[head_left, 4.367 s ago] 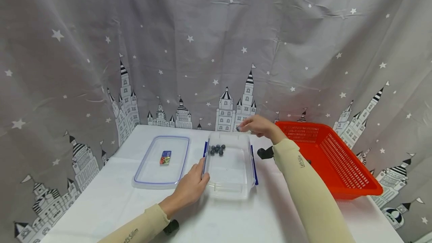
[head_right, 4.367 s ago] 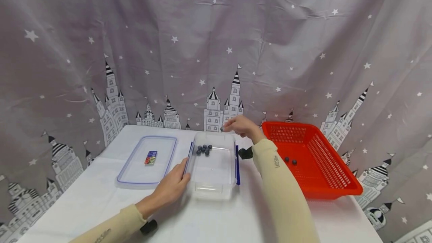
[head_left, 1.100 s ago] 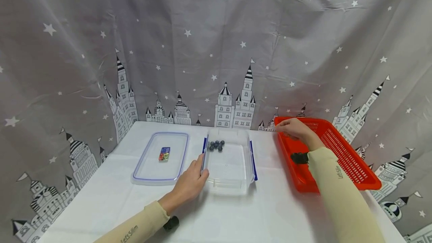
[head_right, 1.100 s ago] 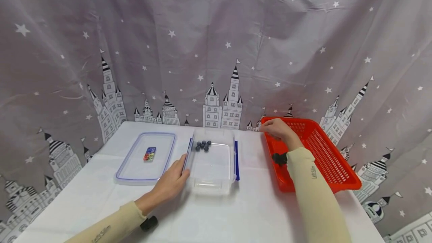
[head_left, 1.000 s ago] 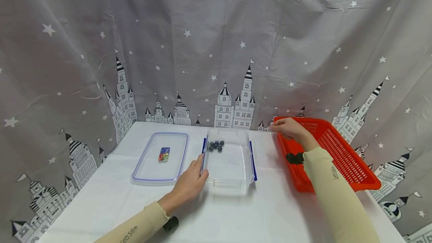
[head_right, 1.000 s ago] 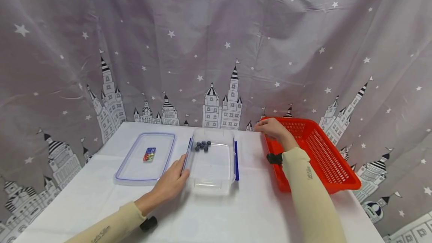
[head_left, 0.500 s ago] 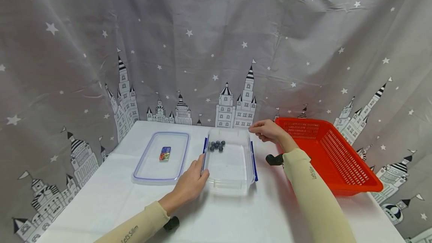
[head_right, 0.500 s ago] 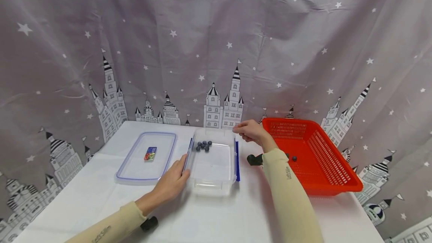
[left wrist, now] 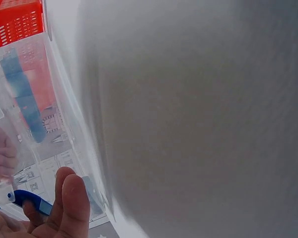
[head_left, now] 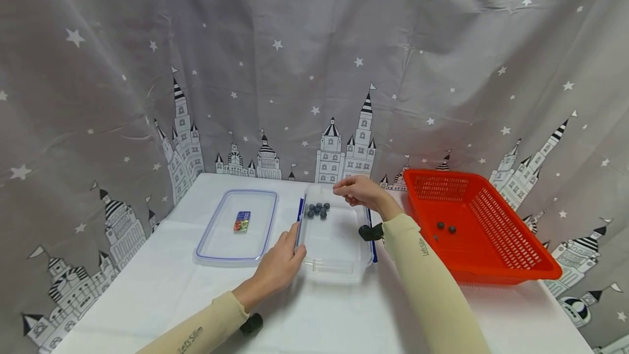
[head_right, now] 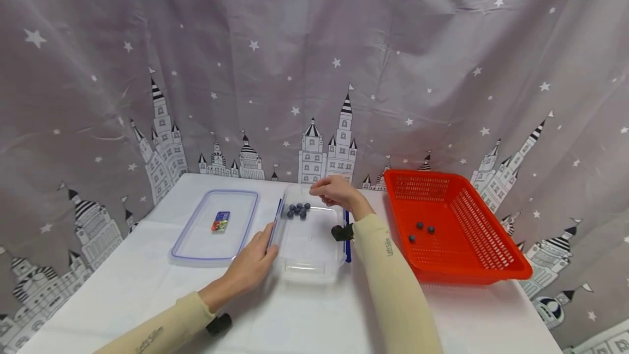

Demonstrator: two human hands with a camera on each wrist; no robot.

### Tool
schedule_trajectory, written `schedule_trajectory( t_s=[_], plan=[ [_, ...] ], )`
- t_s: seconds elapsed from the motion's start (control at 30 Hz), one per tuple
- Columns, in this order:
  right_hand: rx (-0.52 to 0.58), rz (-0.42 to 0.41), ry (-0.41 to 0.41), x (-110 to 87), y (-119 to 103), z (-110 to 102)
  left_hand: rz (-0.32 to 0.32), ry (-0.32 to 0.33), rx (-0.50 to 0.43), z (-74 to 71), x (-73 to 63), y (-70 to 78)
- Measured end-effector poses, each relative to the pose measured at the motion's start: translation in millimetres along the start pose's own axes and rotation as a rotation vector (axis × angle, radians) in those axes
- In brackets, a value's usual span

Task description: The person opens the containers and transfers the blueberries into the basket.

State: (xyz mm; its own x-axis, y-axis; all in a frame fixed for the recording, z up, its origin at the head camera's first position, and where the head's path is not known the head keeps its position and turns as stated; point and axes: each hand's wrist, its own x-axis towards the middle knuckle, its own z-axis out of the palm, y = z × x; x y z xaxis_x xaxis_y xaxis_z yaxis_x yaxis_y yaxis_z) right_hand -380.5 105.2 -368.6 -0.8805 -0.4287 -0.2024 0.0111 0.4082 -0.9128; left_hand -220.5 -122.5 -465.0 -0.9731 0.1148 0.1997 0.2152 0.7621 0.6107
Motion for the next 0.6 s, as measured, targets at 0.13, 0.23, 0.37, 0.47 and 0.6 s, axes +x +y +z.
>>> schedule_trajectory(
  t_s=[0.13, 0.23, 0.37, 0.47, 0.6],
  plan=[
    [0.007, 0.005, -0.003, 5.8, -1, 14, -0.013, -0.007, 0.002, -0.8, 0.1, 0.7],
    [0.004, 0.019, 0.007, 9.5, 1, 22, -0.027, -0.015, -0.002, -1.3, 0.5, 1.5],
    [0.013, 0.059, 0.035, 16.2, 6, 31, -0.033, -0.023, -0.008, -1.0, 0.8, 1.6],
    [0.017, 0.088, 0.059, 21.8, 11, 36, -0.034, -0.027, -0.013, -0.7, 1.0, 0.8],
    [0.025, 0.118, 0.079, 26.0, 19, 42, -0.033, -0.029, -0.019, -0.3, 0.9, -0.2]
  ],
)
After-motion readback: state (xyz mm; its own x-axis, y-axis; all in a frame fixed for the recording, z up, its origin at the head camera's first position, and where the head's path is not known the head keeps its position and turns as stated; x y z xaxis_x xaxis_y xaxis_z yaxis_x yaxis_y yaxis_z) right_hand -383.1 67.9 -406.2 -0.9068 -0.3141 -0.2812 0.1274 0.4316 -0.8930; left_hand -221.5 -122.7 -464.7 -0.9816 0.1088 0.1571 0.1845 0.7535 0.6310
